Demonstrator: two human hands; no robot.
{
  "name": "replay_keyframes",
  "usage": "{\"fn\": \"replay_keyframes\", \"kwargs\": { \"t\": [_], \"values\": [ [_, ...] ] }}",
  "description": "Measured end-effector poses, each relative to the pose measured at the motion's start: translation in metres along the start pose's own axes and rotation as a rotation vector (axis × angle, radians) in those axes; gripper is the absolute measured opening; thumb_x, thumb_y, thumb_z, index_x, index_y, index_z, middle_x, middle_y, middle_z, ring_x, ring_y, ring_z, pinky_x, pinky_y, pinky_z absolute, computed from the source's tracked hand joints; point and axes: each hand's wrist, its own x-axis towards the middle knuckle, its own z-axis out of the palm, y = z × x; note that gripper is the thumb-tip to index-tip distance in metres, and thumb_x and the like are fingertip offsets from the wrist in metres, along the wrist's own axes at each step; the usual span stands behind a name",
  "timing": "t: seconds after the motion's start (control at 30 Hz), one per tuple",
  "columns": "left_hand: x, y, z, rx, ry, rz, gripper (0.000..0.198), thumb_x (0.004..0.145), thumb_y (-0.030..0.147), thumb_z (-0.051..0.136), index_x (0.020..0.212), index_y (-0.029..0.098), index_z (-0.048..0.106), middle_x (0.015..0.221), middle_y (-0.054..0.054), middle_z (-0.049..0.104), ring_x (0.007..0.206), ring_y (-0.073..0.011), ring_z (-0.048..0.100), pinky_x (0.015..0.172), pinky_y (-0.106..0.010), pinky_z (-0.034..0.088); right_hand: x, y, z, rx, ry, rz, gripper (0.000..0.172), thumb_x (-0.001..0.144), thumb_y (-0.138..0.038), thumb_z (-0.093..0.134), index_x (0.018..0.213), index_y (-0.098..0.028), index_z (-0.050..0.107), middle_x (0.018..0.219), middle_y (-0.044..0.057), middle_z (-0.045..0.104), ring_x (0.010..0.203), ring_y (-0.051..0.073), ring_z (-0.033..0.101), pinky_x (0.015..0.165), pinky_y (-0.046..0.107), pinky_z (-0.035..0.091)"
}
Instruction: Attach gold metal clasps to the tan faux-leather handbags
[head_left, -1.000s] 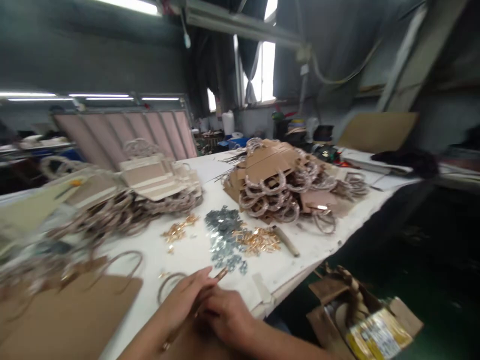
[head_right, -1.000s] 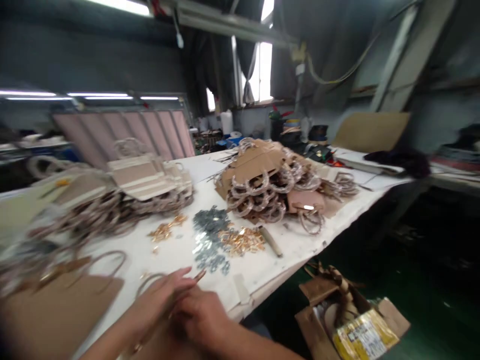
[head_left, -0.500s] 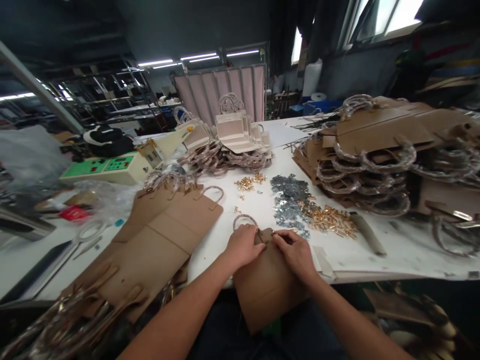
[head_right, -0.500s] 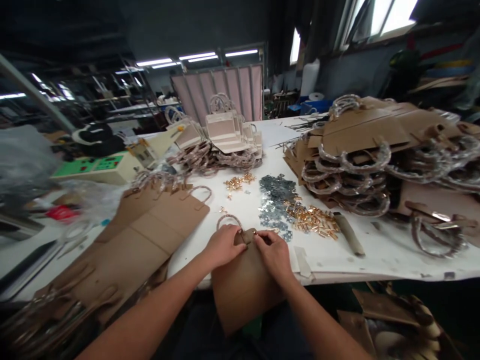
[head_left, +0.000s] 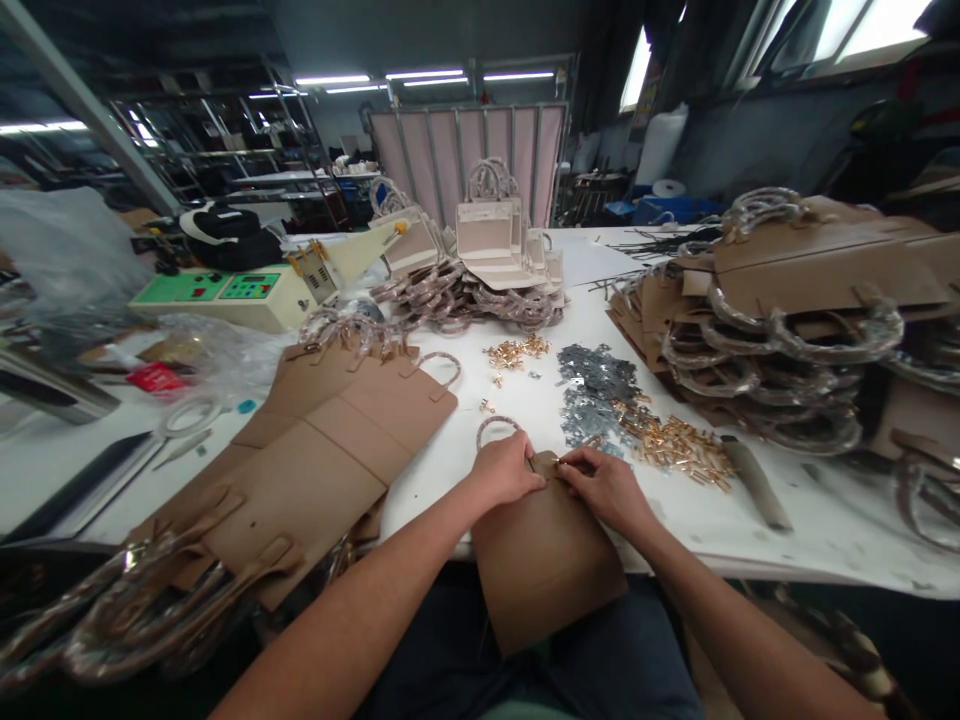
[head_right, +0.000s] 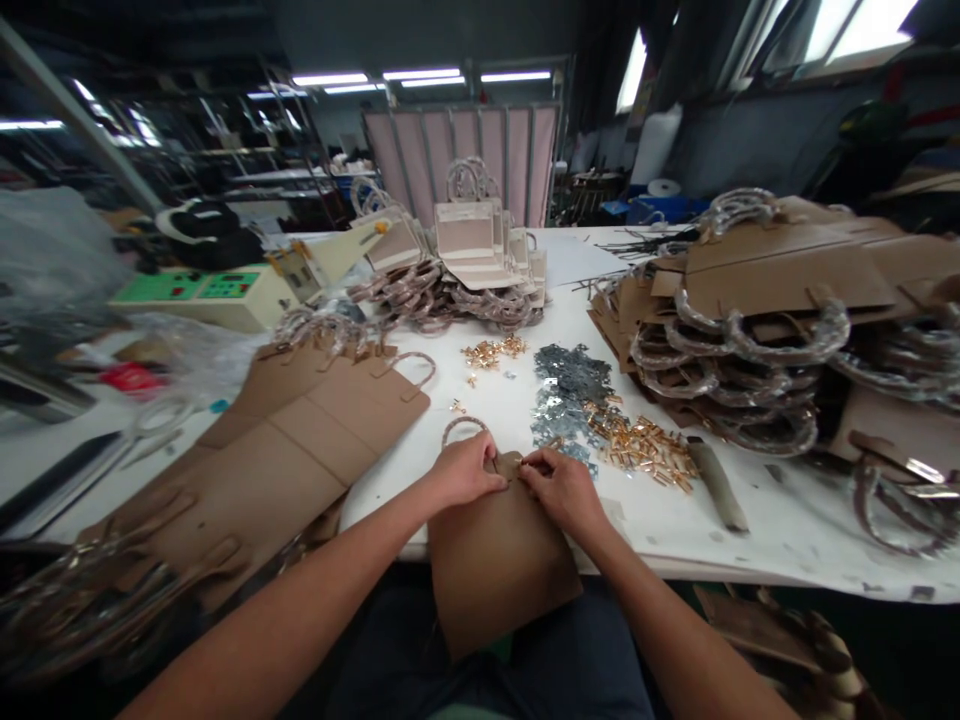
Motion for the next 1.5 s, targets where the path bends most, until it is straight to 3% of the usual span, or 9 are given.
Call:
{"fn": "replay_keyframes", "kwargs": {
  "t": [0.13, 0.37, 0.5, 0.77, 1.07, 1.5],
  "values": [
    [0.002, -0.003, 0.004, -0.056, -0.02, 0.012, 0.038, 0.066, 0.039, 0.081, 0.093, 0.024, 0.059, 0.087, -0.001, 0.068, 0.079, -0.0225, 0.063, 0.062, -0.029, 0.036, 0.001, -0.004, -0.004, -0.013, -0.062, 0.022, 0.027, 0.084, -0.045, 0.065, 0.094, -0.022, 0.074, 0.069, 0.0, 0.072, 0.063, 0.02, 0.069, 0.066, 0.031, 0.049],
    [0.003, -0.006, 0.012, -0.165, 0.047, 0.024, 0.028, 0.068, 0.033, 0.08, 0.086, 0.023, 0.06, 0.083, 0.001, 0.068, 0.075, -0.0196, 0.06, 0.062, -0.029, 0.034, -0.001, -0.007, 0.008, -0.218, 0.038, -0.123, 0.021, 0.086, -0.037, 0.06, 0.089, -0.023, 0.075, 0.087, 0.004, 0.077, 0.081, 0.024, 0.071, 0.074, 0.033, 0.048],
    [0.003, -0.003, 0.016, -0.232, 0.106, -0.017, 0.025, 0.07, 0.031, 0.08, 0.08, 0.022, 0.059, 0.077, 0.002, 0.065, 0.071, -0.0175, 0.056, 0.061, -0.028, 0.032, -0.003, -0.006, 0.011, -0.232, 0.036, -0.119, 0.02, 0.087, -0.037, 0.06, 0.09, -0.023, 0.075, 0.087, 0.004, 0.077, 0.08, 0.023, 0.071, 0.075, 0.033, 0.048],
    [0.001, 0.002, 0.016, -0.376, 0.207, -0.007, 0.02, 0.071, 0.016, 0.076, 0.074, 0.021, 0.056, 0.075, 0.004, 0.063, 0.071, -0.014, 0.053, 0.064, -0.027, 0.035, -0.006, -0.007, 0.003, -0.178, 0.04, -0.158, 0.03, 0.089, -0.035, 0.057, 0.113, -0.025, 0.073, 0.094, 0.002, 0.077, 0.082, 0.021, 0.071, 0.078, 0.032, 0.051],
    [-0.008, 0.018, 0.005, -0.497, 0.271, 0.002, 0.023, 0.071, 0.01, 0.07, 0.068, 0.02, 0.05, 0.07, 0.005, 0.059, 0.066, -0.0121, 0.051, 0.061, -0.026, 0.035, -0.009, -0.031, -0.014, -0.202, -0.094, -0.21, 0.018, 0.088, -0.031, 0.053, 0.095, -0.025, 0.069, 0.08, 0.0, 0.071, 0.074, 0.02, 0.065, 0.073, 0.031, 0.046],
    [-0.035, 0.033, 0.002, -0.538, 0.354, -0.042, 0.024, 0.065, 0.006, 0.063, 0.064, 0.021, 0.044, 0.064, 0.005, 0.052, 0.065, -0.0138, 0.047, 0.061, -0.028, 0.032, -0.018, -0.049, -0.016, -0.294, -0.119, -0.278, 0.017, 0.085, -0.023, 0.048, 0.084, -0.026, 0.064, 0.08, 0.0, 0.071, 0.081, 0.022, 0.068, 0.076, 0.031, 0.044]
  ]
}}
